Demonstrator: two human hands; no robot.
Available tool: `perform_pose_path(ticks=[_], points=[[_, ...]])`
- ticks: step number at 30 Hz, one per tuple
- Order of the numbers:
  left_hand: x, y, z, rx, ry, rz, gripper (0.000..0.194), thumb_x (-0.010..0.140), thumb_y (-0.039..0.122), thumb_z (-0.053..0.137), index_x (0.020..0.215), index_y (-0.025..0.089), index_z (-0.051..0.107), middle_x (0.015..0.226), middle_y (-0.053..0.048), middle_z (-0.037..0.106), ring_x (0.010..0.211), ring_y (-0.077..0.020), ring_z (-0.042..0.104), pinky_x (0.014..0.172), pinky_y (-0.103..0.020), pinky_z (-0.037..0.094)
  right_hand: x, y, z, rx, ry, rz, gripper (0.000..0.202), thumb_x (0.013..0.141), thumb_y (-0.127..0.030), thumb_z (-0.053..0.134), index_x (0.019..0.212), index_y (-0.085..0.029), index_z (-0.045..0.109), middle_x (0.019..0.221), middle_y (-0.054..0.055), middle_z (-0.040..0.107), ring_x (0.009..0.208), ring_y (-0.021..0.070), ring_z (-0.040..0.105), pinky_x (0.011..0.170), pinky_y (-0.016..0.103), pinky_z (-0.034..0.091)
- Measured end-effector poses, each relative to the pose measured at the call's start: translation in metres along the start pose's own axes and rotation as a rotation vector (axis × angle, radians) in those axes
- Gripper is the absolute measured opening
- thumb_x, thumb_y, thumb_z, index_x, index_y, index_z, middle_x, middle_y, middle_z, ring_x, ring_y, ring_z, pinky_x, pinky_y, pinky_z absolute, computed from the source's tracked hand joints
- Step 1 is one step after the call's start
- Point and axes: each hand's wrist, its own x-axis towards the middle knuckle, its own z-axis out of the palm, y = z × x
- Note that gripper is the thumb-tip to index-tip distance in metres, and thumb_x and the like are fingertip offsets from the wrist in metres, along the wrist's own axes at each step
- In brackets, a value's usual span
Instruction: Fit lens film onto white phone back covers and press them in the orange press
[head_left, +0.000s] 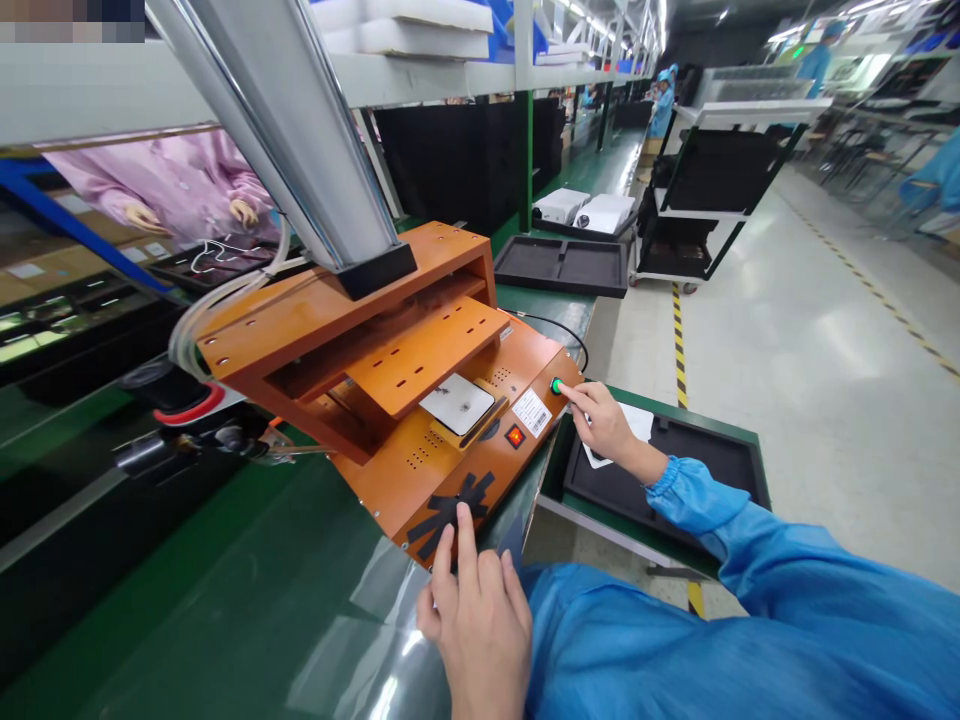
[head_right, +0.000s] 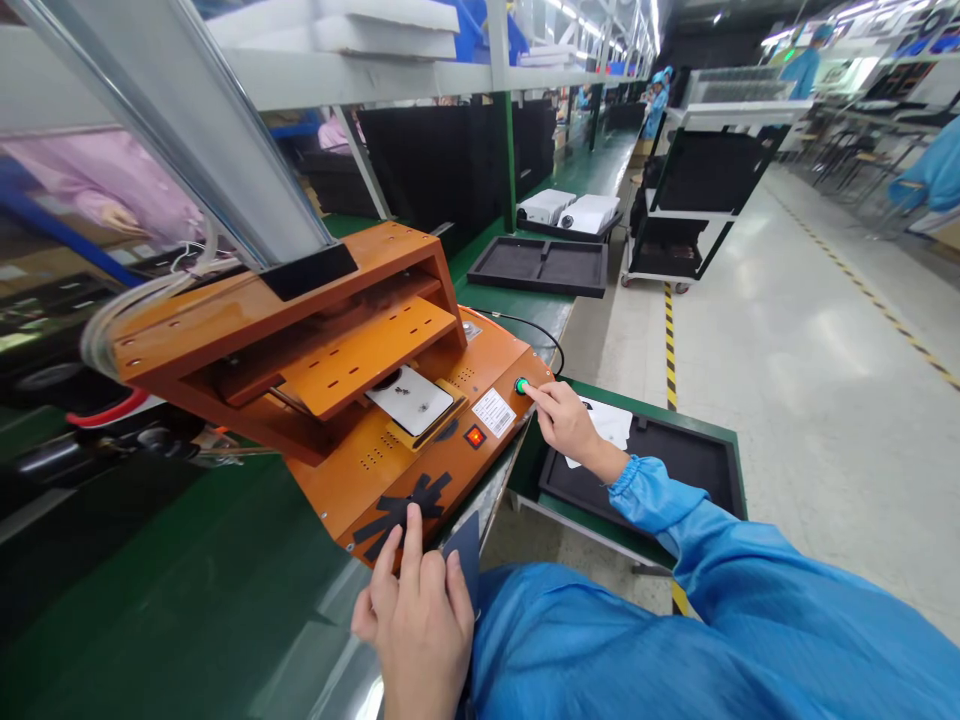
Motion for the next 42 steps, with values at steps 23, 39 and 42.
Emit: perform_pose_path(ticks=[23,39,42], points=[[-0.019,0.073,0.033,-0.491,-0.288,0.677,0.037,0.095,0.016,0.056,0.132,0.017,0.061,0.124,-0.009,0.069,0.105,-0.0258,0.06,0.089,-0.045,0.046,-0.112,-0.051,-0.066,0.671,-1.001,0.799,0.074,0.089,-0.081,0.046,0.115,-0.014,0.063,0.096,0.008,0.073,0.071,0.016,0.066,0.061,0.024,0.054],[-0.073,0.012,-0.038,-0.819,-0.436,-0.069,0.019,0.098,0.024,0.059,0.115,0.026,0.066,0.104,0.001,0.075,0.092,-0.0149,0.065,0.085,-0.033,0.051,-0.096,0.119,-0.011,-0.318,-0.749,0.387,0.044,0.092,-0.028,0.057,0.128,-0.003,0.062,0.129,0.034,0.06,0.121,0.041,0.058,0.096,0.052,0.043],[-0.092,-0.016,-0.062,-0.772,-0.342,-0.232,0.023,0.096,0.018,0.06,0.115,0.027,0.068,0.101,0.0,0.075,0.091,-0.0147,0.065,0.084,-0.031,0.051,-0.109,0.115,-0.001,-0.339,-0.599,0.218,0.044,0.096,-0.029,0.052,0.13,-0.003,0.061,0.128,0.035,0.059,0.121,0.0411,0.057,0.094,0.054,0.042]])
